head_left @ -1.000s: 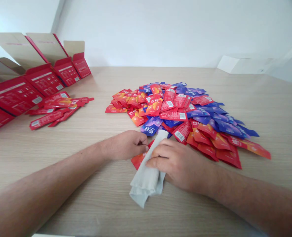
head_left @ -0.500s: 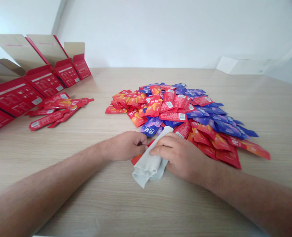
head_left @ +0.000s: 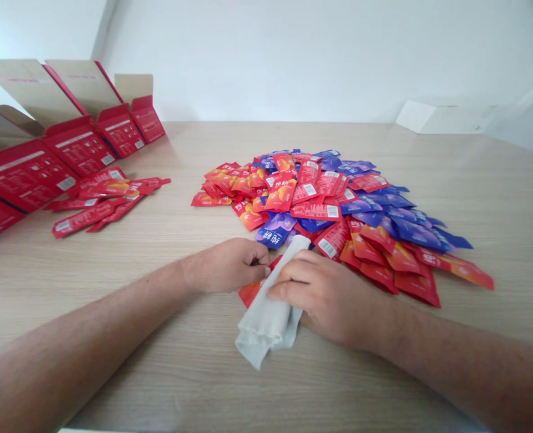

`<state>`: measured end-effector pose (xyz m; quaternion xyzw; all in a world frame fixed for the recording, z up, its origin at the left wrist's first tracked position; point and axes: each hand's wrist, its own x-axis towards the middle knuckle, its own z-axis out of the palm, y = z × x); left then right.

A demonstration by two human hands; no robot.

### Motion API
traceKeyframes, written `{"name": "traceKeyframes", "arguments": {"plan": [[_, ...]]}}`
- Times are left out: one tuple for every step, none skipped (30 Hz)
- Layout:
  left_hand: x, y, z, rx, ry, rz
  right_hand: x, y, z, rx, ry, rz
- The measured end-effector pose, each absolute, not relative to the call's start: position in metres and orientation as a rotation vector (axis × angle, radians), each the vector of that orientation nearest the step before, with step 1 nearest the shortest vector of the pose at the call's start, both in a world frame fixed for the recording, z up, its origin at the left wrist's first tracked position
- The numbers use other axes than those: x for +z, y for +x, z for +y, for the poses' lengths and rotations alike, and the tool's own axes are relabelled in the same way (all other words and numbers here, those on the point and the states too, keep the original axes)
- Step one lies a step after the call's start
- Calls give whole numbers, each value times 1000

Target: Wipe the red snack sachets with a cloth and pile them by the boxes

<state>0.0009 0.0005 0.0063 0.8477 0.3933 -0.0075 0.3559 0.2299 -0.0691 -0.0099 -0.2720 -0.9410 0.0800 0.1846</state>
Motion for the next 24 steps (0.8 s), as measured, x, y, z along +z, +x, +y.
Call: {"name": "traceKeyframes", "arguments": {"plan": [[6, 1, 1, -13, 2192, 1017, -9, 229, -69, 231, -739, -2670], [6, 0, 1, -10, 2191, 1020, -9, 229, -69, 237, -732, -2673], [6, 0, 0, -9, 2187, 1023, -9, 229, -69, 238, -753, -2658], [5, 0, 0, -13, 2180, 1026, -10, 229, -68, 238, -795, -2630], [5, 0, 0, -16, 2173, 1028, -10, 230, -68, 235, -841, -2598], [4, 0, -1, -18, 2168, 1027, -11, 230, -68, 230, -876, -2576], [4, 0, -1, -17, 2166, 1025, -11, 230, -68, 226, -892, -2568], [4, 0, 0, -15, 2167, 1023, -11, 231, -68, 226, -885, -2577], [4, 0, 0, -12, 2171, 1023, -10, 230, -69, 228, -857, -2601], [4, 0, 1, -7, 2178, 1022, -10, 230, -69, 234, -815, -2633], [4, 0, 1, -5, 2184, 1020, -10, 230, -69, 240, -774, -2659], [3, 0, 2, -6, 2187, 1017, -10, 230, -69, 248, -746, -2672], [3, -1, 2, -8, 2187, 1012, -10, 230, -69, 253, -740, -2667], [3, -1, 2, -8, 2184, 1009, -11, 230, -68, 254, -759, -2646], [3, -1, 2, -8, 2178, 1006, -11, 231, -68, 254, -798, -2618], [3, -1, 1, -10, 2172, 1006, -12, 231, -67, 250, -840, -2591], [3, -1, 1, -12, 2168, 1008, -12, 231, -67, 242, -871, -2575], [3, -1, 1, -12, 2168, 1010, -11, 231, -67, 235, -884, -2576], [4, 0, 1, -11, 2172, 1012, -11, 230, -68, 227, -869, -2590], [4, 0, 1, -11, 2179, 1011, -10, 230, -69, 220, -835, -2620], [4, 0, 1, -8, 2187, 1009, -9, 230, -70, 215, -792, -2652], [4, 0, 1, -1, 2193, 1010, -9, 230, -70, 215, -754, -2676], [3, 1, 2, 6, 2195, 1010, -9, 230, -70, 219, -739, -2687], [2, 0, 3, 9, 2192, 1009, -10, 230, -69, 222, -747, -2680]]}}
